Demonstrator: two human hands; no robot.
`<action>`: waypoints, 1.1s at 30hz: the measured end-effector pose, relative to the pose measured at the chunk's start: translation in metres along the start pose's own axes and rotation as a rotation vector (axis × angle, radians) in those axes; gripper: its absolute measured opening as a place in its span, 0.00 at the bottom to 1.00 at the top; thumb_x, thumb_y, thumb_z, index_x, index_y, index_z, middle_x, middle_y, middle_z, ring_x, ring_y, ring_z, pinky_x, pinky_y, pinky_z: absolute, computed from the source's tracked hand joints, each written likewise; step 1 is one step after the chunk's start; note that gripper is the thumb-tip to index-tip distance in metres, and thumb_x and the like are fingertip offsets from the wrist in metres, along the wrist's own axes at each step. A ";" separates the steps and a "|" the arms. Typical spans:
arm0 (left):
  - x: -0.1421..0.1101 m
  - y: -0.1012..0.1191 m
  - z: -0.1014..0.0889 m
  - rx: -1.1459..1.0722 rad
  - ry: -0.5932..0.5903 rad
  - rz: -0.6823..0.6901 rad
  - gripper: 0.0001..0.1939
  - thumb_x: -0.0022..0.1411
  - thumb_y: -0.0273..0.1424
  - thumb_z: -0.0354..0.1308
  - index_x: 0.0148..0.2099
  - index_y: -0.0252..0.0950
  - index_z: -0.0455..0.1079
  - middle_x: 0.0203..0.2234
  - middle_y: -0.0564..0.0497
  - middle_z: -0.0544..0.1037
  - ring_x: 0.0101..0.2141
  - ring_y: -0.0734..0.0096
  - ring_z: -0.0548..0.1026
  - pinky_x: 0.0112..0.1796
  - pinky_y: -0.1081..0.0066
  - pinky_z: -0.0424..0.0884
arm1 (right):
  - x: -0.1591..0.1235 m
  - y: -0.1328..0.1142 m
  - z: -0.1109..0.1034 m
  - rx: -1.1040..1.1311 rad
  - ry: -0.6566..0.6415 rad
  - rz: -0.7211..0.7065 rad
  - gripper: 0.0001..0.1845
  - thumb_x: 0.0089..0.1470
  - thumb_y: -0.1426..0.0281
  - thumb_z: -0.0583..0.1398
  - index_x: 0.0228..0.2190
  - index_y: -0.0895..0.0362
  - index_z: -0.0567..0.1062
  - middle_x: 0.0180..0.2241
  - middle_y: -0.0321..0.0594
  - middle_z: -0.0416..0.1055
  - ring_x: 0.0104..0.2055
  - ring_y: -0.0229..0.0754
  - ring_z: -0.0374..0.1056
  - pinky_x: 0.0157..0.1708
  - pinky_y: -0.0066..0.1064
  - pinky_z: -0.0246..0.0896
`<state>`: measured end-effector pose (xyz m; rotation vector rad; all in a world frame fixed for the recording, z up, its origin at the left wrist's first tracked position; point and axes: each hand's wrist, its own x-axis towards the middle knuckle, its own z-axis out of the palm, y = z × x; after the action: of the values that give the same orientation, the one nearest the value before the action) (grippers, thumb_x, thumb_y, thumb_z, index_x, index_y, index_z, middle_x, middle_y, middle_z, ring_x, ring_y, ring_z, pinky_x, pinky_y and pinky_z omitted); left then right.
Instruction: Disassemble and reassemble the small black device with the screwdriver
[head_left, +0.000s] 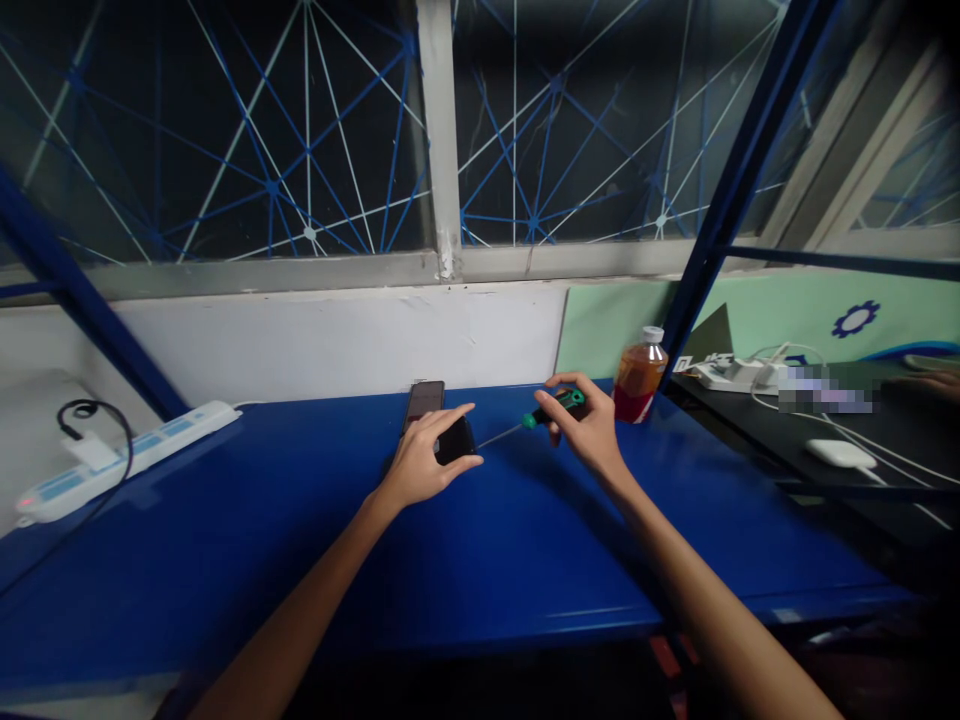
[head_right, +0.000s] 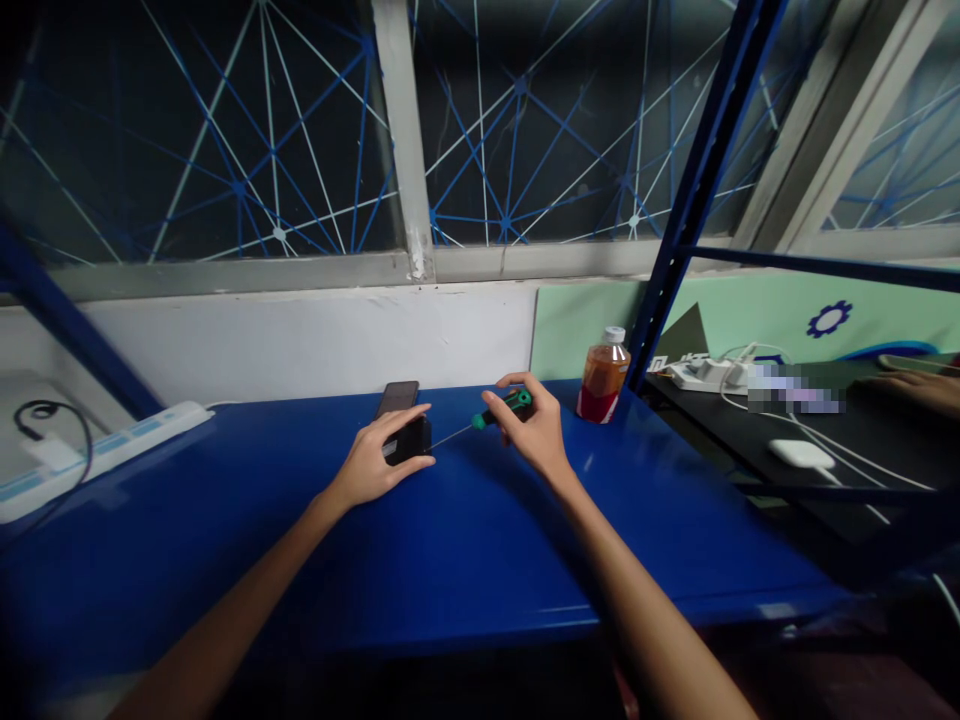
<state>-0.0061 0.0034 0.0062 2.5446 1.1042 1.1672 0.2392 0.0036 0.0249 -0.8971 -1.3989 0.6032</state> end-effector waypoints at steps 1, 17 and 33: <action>0.000 0.000 0.000 0.001 0.001 0.000 0.32 0.58 0.44 0.62 0.62 0.45 0.61 0.53 0.45 0.73 0.52 0.53 0.70 0.51 0.51 0.68 | 0.000 0.000 0.000 -0.013 -0.001 0.000 0.14 0.52 0.60 0.64 0.36 0.55 0.70 0.18 0.28 0.63 0.13 0.33 0.61 0.13 0.25 0.56; 0.000 0.000 0.001 0.007 0.021 0.007 0.30 0.58 0.44 0.62 0.61 0.44 0.63 0.52 0.44 0.73 0.52 0.53 0.71 0.51 0.52 0.68 | 0.001 -0.001 -0.003 0.039 -0.056 0.006 0.15 0.53 0.60 0.62 0.38 0.55 0.69 0.18 0.29 0.67 0.14 0.34 0.64 0.15 0.26 0.60; 0.000 0.001 0.001 0.020 0.019 0.015 0.30 0.58 0.44 0.63 0.61 0.43 0.63 0.52 0.44 0.73 0.52 0.54 0.71 0.51 0.52 0.69 | 0.000 -0.002 -0.003 0.083 -0.066 0.001 0.15 0.55 0.61 0.61 0.42 0.55 0.69 0.20 0.30 0.68 0.15 0.36 0.67 0.18 0.28 0.64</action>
<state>-0.0048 0.0032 0.0060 2.5663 1.1088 1.1929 0.2415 0.0019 0.0269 -0.8177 -1.4219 0.6919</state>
